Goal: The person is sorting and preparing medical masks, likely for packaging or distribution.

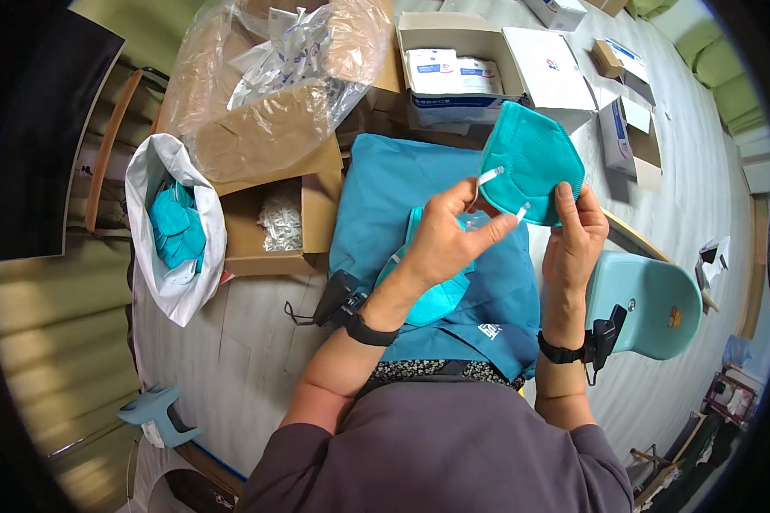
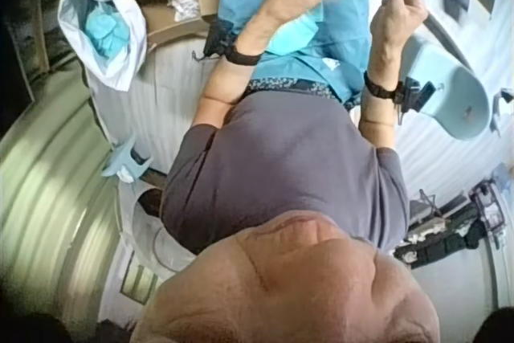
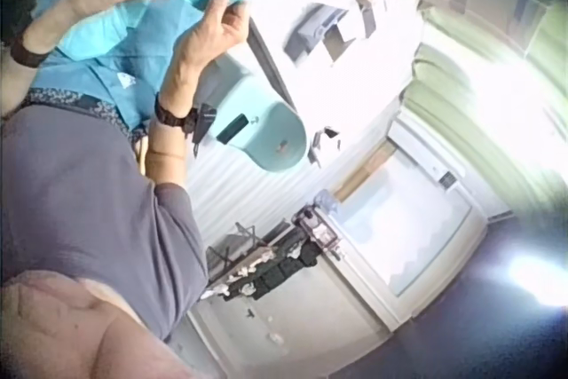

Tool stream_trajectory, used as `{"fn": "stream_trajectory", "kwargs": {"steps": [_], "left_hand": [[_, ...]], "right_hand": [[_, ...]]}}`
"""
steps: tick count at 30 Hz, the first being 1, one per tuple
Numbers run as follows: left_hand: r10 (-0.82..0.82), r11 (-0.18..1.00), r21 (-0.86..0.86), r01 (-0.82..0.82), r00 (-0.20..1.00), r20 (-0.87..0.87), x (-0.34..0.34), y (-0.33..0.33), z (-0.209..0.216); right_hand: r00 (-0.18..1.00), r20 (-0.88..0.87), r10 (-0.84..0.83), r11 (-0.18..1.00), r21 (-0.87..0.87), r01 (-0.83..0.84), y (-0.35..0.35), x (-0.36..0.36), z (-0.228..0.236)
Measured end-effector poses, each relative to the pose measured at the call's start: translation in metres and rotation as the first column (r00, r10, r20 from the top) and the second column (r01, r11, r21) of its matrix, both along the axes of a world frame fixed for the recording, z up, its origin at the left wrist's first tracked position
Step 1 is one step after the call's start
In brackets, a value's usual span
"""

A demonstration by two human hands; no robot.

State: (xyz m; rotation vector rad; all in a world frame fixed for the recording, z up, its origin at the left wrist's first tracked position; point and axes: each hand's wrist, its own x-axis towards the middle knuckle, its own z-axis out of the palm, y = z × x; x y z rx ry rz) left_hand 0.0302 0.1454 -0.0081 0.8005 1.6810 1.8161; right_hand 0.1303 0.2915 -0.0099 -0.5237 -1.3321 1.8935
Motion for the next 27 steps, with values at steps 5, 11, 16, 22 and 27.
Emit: {"fn": "stream_trajectory", "kwargs": {"steps": [5, 11, 16, 22, 27], "left_hand": [[-0.066, 0.998, -0.006, 0.067, 0.990, 0.128, 0.016, 0.008, -0.014], [0.027, 0.994, -0.110, -0.010, 0.988, 0.150, 0.005, -0.018, -0.009], [-0.232, 0.968, -0.074, 0.238, 0.969, 0.084, -0.032, -0.072, -0.006], [-0.445, 0.665, 0.746, 0.034, 0.820, 0.359, -0.029, -0.066, 0.012], [-0.259, 0.966, 0.124, 0.227, 0.849, 0.461, -0.020, -0.039, 0.035]], "right_hand": [[1.000, 0.013, -0.025, 1.000, -0.009, 0.025, 0.002, -0.003, -0.001], [0.984, 0.057, -0.172, 0.977, -0.116, 0.177, 0.037, 0.008, -0.018], [0.985, 0.040, -0.166, 0.969, -0.177, 0.170, 0.053, 0.024, -0.025], [0.977, 0.210, -0.016, 0.931, -0.354, 0.092, 0.025, 0.009, -0.031], [0.858, 0.513, -0.034, 0.973, 0.213, -0.089, 0.030, 0.017, -0.076]]}}
